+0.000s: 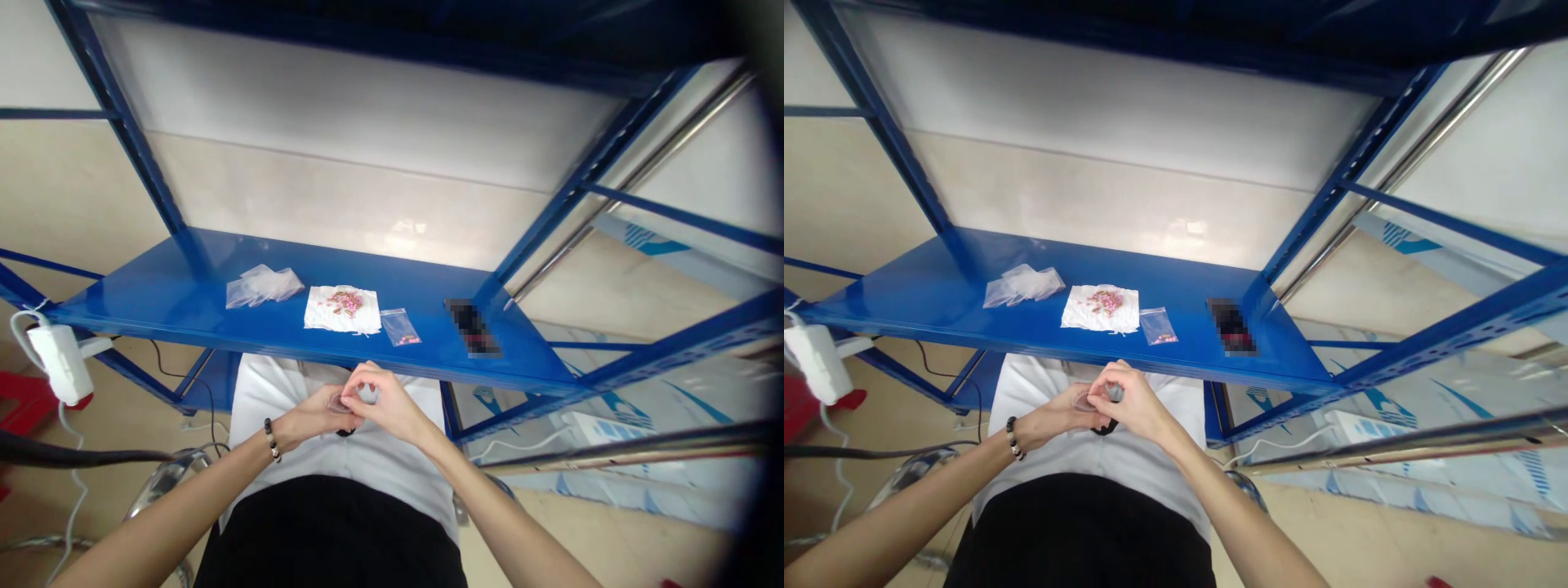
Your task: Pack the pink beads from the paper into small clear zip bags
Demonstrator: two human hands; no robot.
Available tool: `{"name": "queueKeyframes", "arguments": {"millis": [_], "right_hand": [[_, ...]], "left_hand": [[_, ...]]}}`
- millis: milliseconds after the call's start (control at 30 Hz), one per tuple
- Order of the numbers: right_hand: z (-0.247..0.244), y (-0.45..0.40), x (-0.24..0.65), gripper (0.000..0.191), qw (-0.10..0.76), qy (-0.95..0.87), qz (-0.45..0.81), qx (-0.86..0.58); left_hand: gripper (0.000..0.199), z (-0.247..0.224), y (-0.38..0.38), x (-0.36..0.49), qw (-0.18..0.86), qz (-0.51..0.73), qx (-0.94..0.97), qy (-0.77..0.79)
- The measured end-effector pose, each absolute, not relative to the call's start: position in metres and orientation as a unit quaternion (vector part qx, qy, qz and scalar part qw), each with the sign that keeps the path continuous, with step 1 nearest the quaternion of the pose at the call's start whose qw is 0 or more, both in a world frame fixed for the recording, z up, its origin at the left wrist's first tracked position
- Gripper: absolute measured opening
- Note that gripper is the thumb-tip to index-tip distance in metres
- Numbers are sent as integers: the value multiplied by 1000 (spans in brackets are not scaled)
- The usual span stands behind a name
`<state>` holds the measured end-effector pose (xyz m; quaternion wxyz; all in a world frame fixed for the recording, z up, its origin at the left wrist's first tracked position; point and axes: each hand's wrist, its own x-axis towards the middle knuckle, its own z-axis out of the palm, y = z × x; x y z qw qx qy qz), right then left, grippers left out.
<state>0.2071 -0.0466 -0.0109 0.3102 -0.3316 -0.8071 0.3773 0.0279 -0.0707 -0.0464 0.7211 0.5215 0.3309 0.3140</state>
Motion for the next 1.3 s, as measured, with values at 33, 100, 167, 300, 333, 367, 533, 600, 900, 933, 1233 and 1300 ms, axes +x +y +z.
{"name": "queueKeyframes", "arguments": {"millis": [33,100,167,300,333,367,533,600,900,933,1233,1300], "right_hand": [[-13,-45,205,9,305,-809,380,-329],[-17,-44,201,10,308,-806,384,-329],[-19,-47,198,12,322,-798,381,-339],[-18,-54,200,21,349,-779,386,-350],[-17,-54,202,25,358,-771,394,-349],[-17,-54,203,29,368,-763,402,-348],[-16,-38,211,38,395,-727,434,-356],[-17,-31,213,40,396,-717,446,-362],[-20,-48,205,31,402,-719,442,-355],[-20,-49,204,31,405,-720,436,-358],[-5,-20,208,28,381,-805,234,-391],[2,-7,208,26,362,-827,160,-400]], "left_hand": [[26,-49,-70,28,717,311,524,339],[24,-52,-69,27,717,307,522,346],[24,-52,-70,27,726,305,515,340],[24,-43,-77,26,753,318,495,294],[23,-39,-79,25,761,326,484,283],[24,-35,-80,24,768,335,472,274],[23,-20,-77,18,785,377,424,249],[21,-19,-73,18,786,389,415,242],[16,-6,-78,8,813,439,339,179],[16,-4,-78,3,803,457,339,176],[21,-18,-57,-4,740,413,427,316],[23,-22,-57,-3,736,412,427,326]]}}
